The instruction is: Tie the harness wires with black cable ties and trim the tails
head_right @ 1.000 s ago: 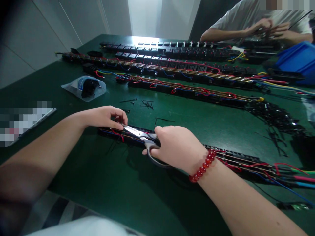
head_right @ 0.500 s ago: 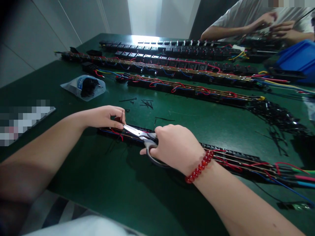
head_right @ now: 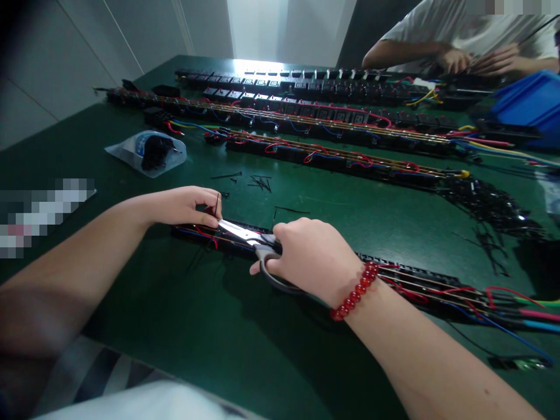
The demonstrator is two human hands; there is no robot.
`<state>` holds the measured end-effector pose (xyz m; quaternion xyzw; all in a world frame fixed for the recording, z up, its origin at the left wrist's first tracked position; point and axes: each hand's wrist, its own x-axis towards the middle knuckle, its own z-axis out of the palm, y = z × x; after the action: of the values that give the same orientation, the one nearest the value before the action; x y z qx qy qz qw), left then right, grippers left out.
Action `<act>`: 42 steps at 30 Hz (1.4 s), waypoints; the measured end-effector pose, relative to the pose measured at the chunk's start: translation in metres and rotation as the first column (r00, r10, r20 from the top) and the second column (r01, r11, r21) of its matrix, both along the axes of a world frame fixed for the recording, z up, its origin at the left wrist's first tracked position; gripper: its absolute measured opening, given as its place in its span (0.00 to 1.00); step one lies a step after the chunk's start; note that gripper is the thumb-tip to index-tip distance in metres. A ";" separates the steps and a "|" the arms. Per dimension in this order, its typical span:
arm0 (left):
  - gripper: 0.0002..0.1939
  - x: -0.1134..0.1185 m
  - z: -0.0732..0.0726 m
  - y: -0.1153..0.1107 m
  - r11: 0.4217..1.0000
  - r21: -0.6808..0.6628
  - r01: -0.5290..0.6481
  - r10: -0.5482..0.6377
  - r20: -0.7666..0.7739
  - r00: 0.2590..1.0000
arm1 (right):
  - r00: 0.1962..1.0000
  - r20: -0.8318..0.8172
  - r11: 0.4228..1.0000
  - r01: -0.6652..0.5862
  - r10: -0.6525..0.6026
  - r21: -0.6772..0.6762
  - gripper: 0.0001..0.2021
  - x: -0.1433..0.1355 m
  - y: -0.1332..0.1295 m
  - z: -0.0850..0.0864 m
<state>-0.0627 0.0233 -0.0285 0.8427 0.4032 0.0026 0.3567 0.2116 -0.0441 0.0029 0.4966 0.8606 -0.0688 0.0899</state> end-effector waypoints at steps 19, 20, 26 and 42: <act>0.14 -0.001 0.003 0.000 0.999 -0.032 -0.016 0.016 0.003 1.000 | 1.000 0.005 1.000 -0.025 0.025 -0.011 0.15 0.002 0.001 0.000; 0.14 -0.001 0.003 0.000 0.999 -0.032 -0.019 0.019 0.002 1.000 | 1.000 0.004 1.000 -0.021 0.021 -0.011 0.15 0.002 0.001 0.000; 0.14 -0.001 0.003 0.001 0.999 -0.036 -0.032 0.031 -0.008 0.999 | 0.999 0.034 1.000 -0.017 0.017 -0.010 0.17 0.000 0.001 0.000; 0.14 0.002 0.006 -0.003 0.997 -0.043 -0.059 0.058 -0.025 0.998 | 0.999 0.036 1.000 0.009 -0.009 -0.010 0.14 0.000 0.001 -0.001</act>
<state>-0.0608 0.0203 -0.0223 0.8225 0.4320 -0.0058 0.3700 0.2116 -0.0432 0.0024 0.5012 0.8562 -0.0647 0.1073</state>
